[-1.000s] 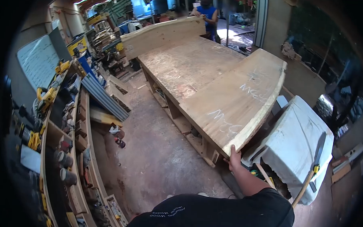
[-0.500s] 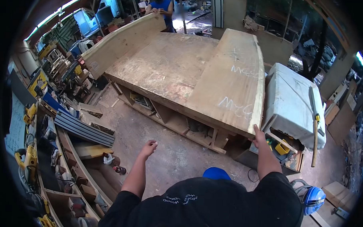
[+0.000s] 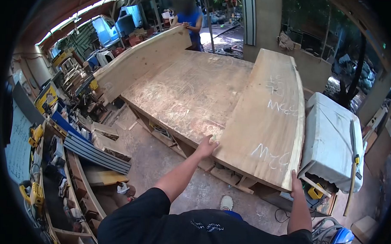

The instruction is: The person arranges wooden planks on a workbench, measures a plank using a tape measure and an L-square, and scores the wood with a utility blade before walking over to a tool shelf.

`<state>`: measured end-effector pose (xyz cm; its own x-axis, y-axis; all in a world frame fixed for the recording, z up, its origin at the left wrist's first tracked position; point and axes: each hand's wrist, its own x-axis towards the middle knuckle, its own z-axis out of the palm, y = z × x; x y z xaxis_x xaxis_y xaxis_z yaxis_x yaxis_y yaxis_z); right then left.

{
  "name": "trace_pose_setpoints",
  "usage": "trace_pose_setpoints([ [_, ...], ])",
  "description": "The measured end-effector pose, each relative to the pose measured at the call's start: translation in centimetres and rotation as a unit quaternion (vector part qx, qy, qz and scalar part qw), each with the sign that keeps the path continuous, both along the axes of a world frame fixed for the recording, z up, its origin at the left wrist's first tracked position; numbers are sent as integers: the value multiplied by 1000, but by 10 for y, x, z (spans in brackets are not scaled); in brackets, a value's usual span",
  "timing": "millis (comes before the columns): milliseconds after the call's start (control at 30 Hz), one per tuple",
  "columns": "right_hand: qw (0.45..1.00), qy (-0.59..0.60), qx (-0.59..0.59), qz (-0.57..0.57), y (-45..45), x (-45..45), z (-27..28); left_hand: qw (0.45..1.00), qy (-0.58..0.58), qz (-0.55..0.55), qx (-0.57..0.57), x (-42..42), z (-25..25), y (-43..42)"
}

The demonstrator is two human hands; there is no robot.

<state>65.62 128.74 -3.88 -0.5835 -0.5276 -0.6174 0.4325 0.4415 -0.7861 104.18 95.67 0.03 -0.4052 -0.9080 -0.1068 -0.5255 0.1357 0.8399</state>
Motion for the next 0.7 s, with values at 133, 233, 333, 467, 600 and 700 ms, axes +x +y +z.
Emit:
trace_pose_setpoints([
  [133, 1000, -7, -20, 13, 4, 8, 8, 998, -10, -45, -41, -25, -11, -19],
  [233, 998, 31, 57, 0, -2, 22, 16, 994, 24, -94, 40, -19, -4, -19],
  [333, 983, 88, 153, 48, -17, 58, 25, 979, 135, -133, 72, 6, -37, -49],
  [467, 995, 37, 95, -3, -42, 121, 51, 982, 102, -125, 97, 43, -37, -88],
  [600, 999, -29, 13, -15, -41, 163, 70, 954, 200, -145, 169, 70, -18, -88],
  [700, 999, -11, -8, -38, -30, 192, 59, 961, 180, -140, 156, 93, 2, -74],
])
